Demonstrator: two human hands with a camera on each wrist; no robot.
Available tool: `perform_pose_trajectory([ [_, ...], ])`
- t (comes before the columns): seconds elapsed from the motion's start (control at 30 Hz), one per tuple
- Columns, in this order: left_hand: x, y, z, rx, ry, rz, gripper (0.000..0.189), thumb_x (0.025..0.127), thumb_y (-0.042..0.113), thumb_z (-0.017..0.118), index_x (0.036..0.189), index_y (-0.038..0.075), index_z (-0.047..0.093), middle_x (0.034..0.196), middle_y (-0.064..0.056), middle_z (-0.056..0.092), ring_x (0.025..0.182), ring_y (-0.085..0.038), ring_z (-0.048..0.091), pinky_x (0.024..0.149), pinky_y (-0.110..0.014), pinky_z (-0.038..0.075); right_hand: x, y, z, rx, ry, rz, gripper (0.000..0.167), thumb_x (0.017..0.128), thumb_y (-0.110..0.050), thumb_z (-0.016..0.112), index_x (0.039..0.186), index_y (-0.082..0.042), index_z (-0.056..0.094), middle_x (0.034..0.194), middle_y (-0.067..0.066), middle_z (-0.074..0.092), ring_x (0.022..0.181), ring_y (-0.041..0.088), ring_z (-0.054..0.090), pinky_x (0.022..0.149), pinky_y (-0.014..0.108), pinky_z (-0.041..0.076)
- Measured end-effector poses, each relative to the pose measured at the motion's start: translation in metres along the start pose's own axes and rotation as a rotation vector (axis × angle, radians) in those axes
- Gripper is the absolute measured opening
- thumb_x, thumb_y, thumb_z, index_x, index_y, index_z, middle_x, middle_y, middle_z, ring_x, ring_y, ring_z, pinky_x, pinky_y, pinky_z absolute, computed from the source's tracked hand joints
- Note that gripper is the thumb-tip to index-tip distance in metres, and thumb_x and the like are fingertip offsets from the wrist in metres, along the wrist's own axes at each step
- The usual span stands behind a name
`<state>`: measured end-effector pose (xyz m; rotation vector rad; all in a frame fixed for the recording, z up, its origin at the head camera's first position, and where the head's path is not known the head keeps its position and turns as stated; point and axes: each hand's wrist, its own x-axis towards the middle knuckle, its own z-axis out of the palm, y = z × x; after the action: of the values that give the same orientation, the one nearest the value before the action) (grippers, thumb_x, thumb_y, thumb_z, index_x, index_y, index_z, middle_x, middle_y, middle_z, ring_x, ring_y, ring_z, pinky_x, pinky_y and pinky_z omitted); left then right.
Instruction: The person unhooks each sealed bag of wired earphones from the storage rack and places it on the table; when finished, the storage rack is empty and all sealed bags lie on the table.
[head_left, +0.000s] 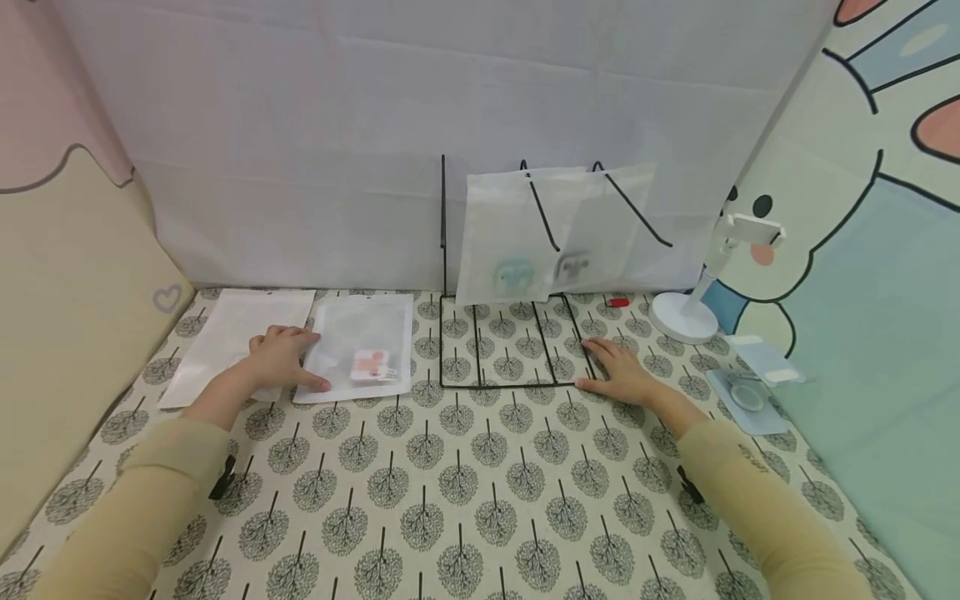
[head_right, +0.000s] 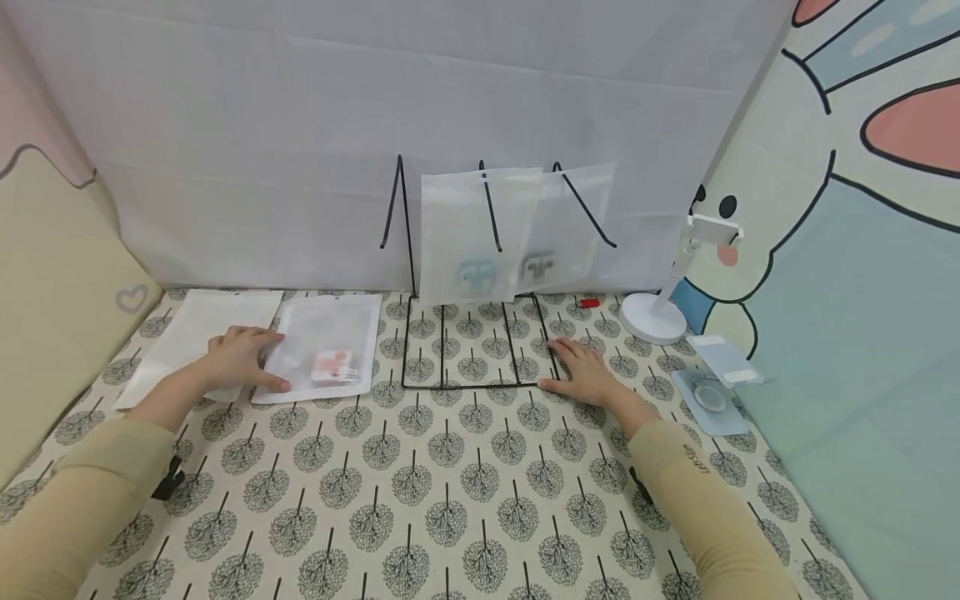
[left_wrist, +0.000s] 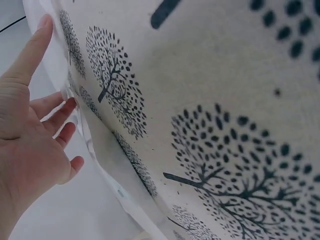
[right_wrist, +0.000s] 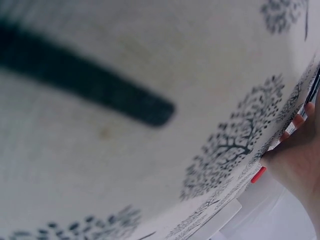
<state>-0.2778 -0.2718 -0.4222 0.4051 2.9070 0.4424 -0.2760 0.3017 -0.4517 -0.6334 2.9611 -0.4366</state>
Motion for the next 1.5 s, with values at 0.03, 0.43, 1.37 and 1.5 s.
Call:
perform_pose_trajectory([
  [0.03, -0.001, 0.001, -0.002, 0.006, 0.000, -0.002, 0.110, 0.063, 0.065, 0.075, 0.140, -0.003, 0.037, 0.144, -0.032, 0.027, 0.128, -0.055, 0.017, 0.096, -0.074, 0.014, 0.000, -0.001, 0.000, 0.002, -0.002, 0.002, 0.081, 0.088, -0.047, 0.061, 0.147, -0.003, 0.027, 0.151, 0.024, 0.023, 0.136, 0.048, 0.020, 0.108, 0.068, 0.010],
  [0.43, -0.005, 0.043, -0.034, -0.104, 0.137, 0.066, 0.098, 0.071, 0.050, 0.078, 0.146, 0.008, 0.032, 0.150, -0.026, 0.021, 0.131, -0.054, 0.015, 0.096, -0.073, 0.017, 0.001, -0.002, 0.001, 0.010, 0.000, -0.002, 0.081, 0.088, -0.047, 0.062, 0.147, -0.003, 0.027, 0.151, 0.024, 0.023, 0.136, 0.047, 0.021, 0.108, 0.067, 0.011],
  [1.37, 0.069, 0.181, -0.028, -0.435, 0.372, 0.294, 0.092, 0.071, 0.043, 0.080, 0.147, 0.027, 0.032, 0.154, -0.005, 0.028, 0.142, -0.029, 0.020, 0.113, -0.057, 0.017, 0.003, 0.009, -0.011, 0.093, -0.092, 0.020, 0.085, 0.084, -0.053, 0.063, 0.150, -0.014, 0.025, 0.154, 0.019, 0.019, 0.139, 0.047, 0.013, 0.107, 0.069, 0.011],
  [1.5, 0.082, 0.191, -0.027, -0.494, 0.365, 0.300, 0.087, 0.073, 0.037, 0.080, 0.146, 0.027, 0.034, 0.154, -0.005, 0.027, 0.142, -0.030, 0.018, 0.113, -0.058, 0.017, 0.003, 0.010, -0.010, 0.079, -0.091, 0.017, 0.086, 0.084, -0.054, 0.062, 0.150, -0.014, 0.025, 0.154, 0.019, 0.020, 0.139, 0.047, 0.014, 0.108, 0.069, 0.011],
])
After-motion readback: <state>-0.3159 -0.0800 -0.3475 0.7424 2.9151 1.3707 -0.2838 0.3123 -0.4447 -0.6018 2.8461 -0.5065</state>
